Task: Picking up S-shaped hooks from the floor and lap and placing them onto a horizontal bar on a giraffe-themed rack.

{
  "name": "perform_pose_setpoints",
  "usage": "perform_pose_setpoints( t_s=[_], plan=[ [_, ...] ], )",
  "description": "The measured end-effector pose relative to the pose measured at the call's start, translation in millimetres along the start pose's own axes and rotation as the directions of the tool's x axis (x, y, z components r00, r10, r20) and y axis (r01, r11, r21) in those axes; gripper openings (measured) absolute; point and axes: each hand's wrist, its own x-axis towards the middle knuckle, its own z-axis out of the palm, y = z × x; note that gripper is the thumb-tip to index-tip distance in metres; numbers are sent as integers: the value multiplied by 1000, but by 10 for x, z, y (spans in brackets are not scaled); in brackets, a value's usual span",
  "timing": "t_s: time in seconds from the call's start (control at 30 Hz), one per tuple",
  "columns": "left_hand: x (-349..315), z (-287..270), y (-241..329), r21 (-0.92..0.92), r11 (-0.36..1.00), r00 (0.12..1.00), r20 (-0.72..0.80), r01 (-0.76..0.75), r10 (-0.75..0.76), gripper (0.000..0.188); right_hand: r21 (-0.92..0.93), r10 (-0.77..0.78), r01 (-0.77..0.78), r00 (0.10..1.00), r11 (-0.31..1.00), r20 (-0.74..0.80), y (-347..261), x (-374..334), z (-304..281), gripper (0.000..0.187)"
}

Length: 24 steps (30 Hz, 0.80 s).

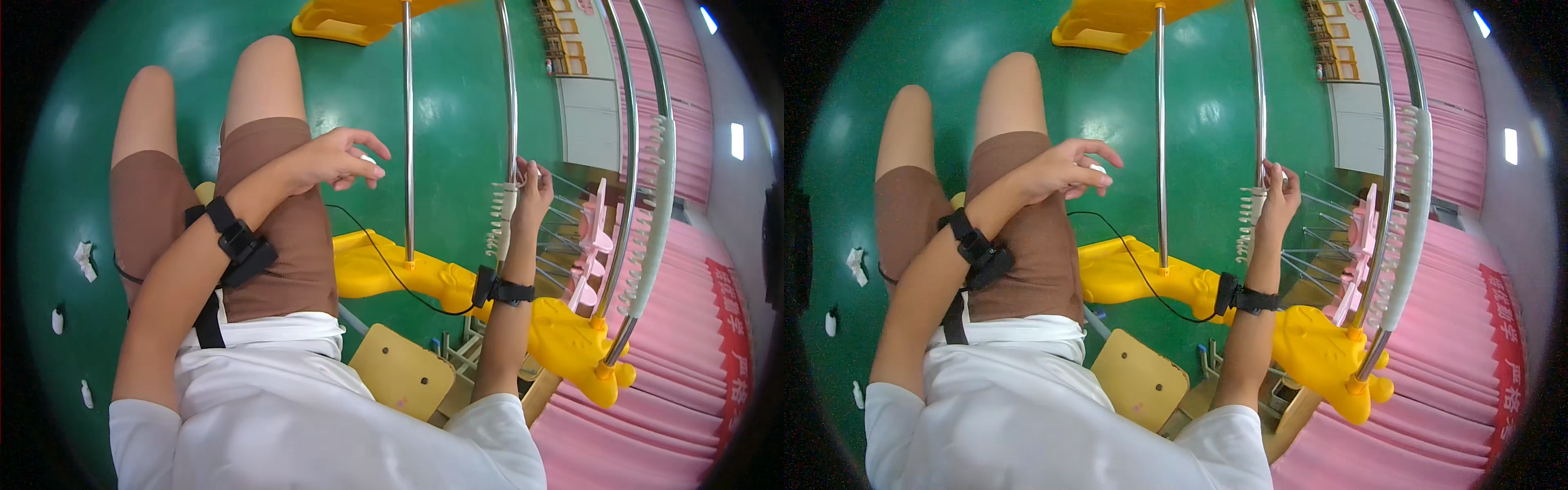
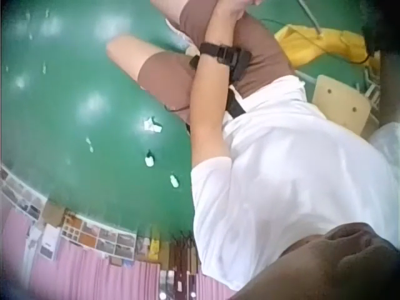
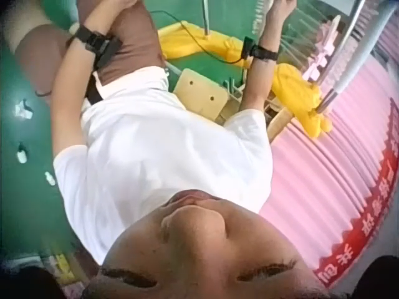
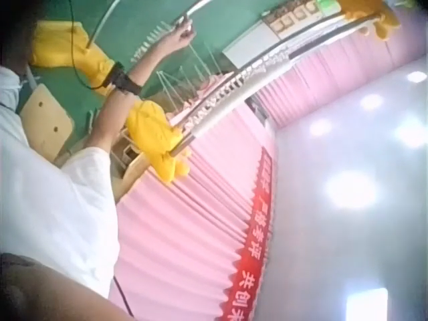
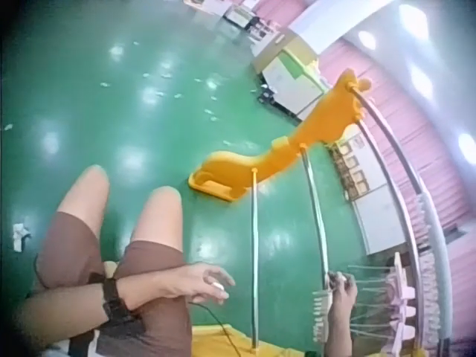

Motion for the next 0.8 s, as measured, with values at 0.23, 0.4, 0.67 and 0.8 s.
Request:
perform_pose_setpoints(
  t_s=[0.23,0.4,0.67,0.8],
  plan=[
    [22,26,22,22,1000,1000,-10,-6,6,40,-210,-1,-24,993,977,-117,100,77,-241,22],
    [21,24,3,14,1000,1000,-18,0,1,41,-46,44,-58,964,997,-261,293,121,-274,21],
    [35,14,-33,13,1000,999,-33,8,-7,40,-487,-148,7,957,873,-251,394,42,-251,27],
    [33,21,-21,6,1000,999,-35,18,-17,40,-584,-200,39,956,811,-214,387,-26,-267,31]
  ],
)
